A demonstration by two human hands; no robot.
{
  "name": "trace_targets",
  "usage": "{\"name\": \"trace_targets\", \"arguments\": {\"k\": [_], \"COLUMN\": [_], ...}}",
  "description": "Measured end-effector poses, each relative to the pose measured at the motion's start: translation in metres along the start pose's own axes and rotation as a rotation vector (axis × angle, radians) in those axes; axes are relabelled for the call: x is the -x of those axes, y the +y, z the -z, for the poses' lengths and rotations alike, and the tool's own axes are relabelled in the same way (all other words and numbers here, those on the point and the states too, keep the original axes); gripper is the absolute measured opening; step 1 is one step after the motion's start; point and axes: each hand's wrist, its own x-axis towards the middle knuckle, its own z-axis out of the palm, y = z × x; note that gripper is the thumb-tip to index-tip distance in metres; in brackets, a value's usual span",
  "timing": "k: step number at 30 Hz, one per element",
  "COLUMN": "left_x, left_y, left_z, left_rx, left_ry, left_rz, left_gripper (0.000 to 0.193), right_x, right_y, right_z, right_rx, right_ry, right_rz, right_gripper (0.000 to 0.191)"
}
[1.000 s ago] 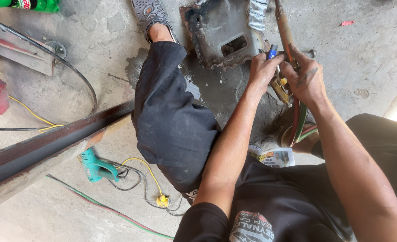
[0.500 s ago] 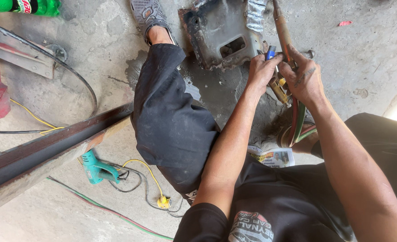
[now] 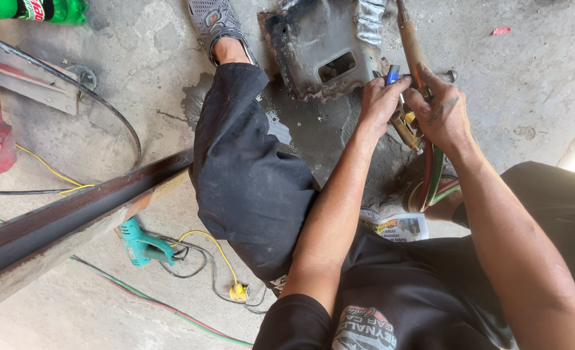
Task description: The person uses a welding torch to apply heat and fuse a metal part on the floor. They hold the torch with one hand and guide the welding rod with the other, creating a weld bead along the edge of the metal piece.
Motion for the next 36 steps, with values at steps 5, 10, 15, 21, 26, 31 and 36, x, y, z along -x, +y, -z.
{"name": "trace_targets", "arguments": {"k": [5,10,15,21,26,31,36], "left_x": [-0.001,-0.001,-0.001,0.0,0.001,0.004,0.006], "left_y": [0.001,-0.002,-0.006,-0.006,-0.005,-0.002,0.003], "left_z": [0.0,-0.003,-0.006,-0.007,-0.008,-0.006,-0.004], "left_rx": [0.05,0.051,0.023,0.042,0.052,0.083,0.102], "left_ry": [0.005,-0.008,-0.024,-0.034,-0.036,-0.041,-0.04], "left_rz": [-0.018,-0.005,0.005,0.021,0.016,0.023,0.01], "left_gripper": [0.024,0.024,0.027,0.027,0.027,0.025,0.027], "right_x": [0.002,0.001,-0.001,-0.003,-0.003,-0.002,0.0], "right_y": [-0.001,0.003,0.009,0.017,0.02,0.018,0.016], "right_z": [0.004,0.005,0.004,0.002,0.001,0.002,0.005], "right_rx": [-0.01,-0.024,-0.044,-0.028,-0.016,-0.029,-0.043], "right_ry": [0.003,0.01,0.005,0.018,0.022,0.018,0.01], "right_rz": [0.024,0.022,-0.002,0.026,0.008,0.027,0.038], "right_gripper": [0.062,0.061,0.061,0.061,0.063,0.062,0.062]}}
